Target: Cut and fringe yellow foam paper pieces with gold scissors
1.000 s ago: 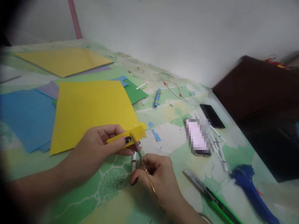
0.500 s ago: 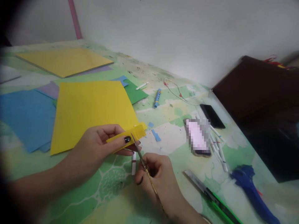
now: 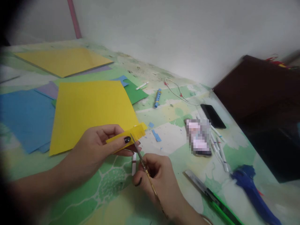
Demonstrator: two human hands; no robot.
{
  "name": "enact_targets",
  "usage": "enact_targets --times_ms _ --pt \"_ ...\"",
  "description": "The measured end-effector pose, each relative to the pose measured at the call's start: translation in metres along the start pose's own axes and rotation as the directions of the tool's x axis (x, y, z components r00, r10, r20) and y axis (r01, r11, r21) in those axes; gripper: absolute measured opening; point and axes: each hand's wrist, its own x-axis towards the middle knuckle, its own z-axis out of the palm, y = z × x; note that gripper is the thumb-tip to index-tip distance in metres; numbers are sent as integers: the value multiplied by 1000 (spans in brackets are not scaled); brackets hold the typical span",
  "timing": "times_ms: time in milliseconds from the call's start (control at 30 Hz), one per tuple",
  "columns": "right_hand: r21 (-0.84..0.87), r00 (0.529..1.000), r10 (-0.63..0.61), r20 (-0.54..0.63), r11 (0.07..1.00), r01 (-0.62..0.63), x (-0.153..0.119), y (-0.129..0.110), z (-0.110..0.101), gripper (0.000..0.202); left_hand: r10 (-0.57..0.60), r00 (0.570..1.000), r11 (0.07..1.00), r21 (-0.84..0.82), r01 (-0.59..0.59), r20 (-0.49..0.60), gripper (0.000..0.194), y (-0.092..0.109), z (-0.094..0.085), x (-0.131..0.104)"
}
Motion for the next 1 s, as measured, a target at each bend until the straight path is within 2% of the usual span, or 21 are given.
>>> enact_targets --times_ms 200,500,800,1000 --pt "-25 999 -30 -14 999 30 2 0 0 46 -1 1000 1000 0 1 6 10 -1 0 1" --pt "-95 996 36 -78 995 -43 4 -3 2 53 5 1000 1000 -12 -5 14 12 -2 -1 1" --pt "-115 992 90 -92 988 -100 4 -3 2 46 8 1000 1000 3 -8 12 12 -2 0 2" --pt "-123 994 65 -89 989 -76 4 -1 2 46 1 1000 1000 0 -1 11 12 -2 0 2"
